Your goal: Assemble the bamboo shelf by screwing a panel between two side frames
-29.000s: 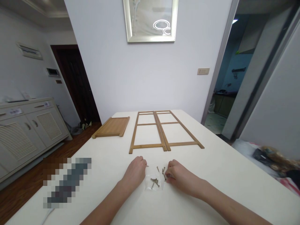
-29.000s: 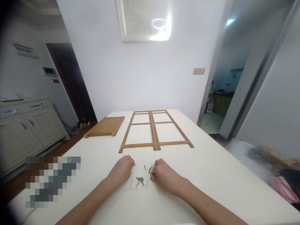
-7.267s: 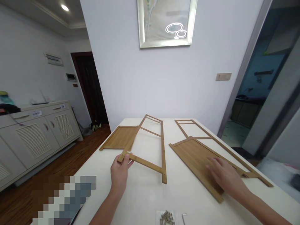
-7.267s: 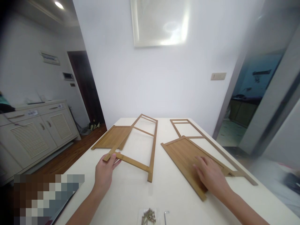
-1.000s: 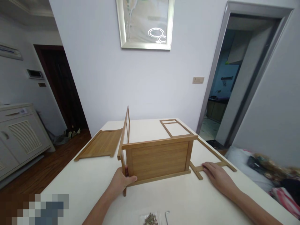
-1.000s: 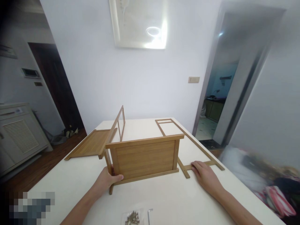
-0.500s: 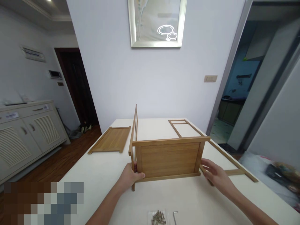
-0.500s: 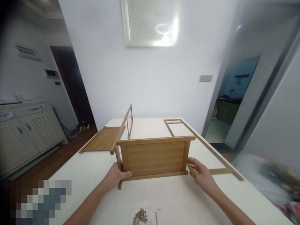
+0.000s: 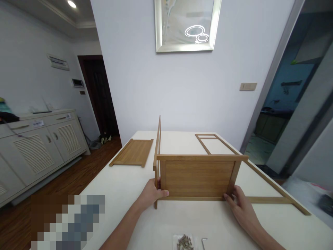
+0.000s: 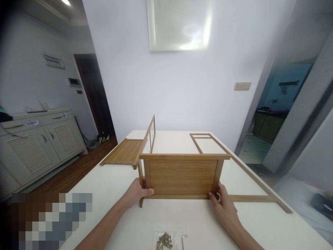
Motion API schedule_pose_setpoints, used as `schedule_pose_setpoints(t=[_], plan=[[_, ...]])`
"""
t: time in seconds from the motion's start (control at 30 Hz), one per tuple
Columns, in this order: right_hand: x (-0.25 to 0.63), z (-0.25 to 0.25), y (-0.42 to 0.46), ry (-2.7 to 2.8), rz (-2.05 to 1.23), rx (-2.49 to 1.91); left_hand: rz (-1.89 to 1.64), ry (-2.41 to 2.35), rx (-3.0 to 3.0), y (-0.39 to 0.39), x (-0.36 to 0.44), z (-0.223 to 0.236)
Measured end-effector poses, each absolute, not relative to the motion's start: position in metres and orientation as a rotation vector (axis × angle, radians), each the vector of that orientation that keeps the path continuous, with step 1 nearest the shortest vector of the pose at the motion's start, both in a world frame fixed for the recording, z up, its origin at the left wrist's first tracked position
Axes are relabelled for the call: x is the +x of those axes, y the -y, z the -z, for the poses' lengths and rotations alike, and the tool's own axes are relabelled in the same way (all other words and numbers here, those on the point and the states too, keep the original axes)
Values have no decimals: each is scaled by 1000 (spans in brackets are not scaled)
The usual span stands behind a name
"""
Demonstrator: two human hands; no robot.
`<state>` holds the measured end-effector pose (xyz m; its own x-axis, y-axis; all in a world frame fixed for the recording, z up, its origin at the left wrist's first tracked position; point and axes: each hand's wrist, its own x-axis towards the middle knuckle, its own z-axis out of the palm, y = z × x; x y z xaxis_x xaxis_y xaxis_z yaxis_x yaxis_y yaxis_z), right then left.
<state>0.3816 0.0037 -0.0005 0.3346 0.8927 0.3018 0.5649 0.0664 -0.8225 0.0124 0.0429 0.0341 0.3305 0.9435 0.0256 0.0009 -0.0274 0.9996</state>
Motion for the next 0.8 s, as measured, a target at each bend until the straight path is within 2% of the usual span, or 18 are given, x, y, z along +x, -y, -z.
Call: schedule_pose_setpoints(t=[0.27,0.57,0.8], plan=[[389,11,-6,1362,-438,-1569,-1182,-732,1200,-47,9,-22],[389,8,-6,1377,-416,-1543,-1168,-907,1199,-46,7,-21],[392,15,-8,1420,-431,-1591,-1115,-851,1226,-44,12,-22]])
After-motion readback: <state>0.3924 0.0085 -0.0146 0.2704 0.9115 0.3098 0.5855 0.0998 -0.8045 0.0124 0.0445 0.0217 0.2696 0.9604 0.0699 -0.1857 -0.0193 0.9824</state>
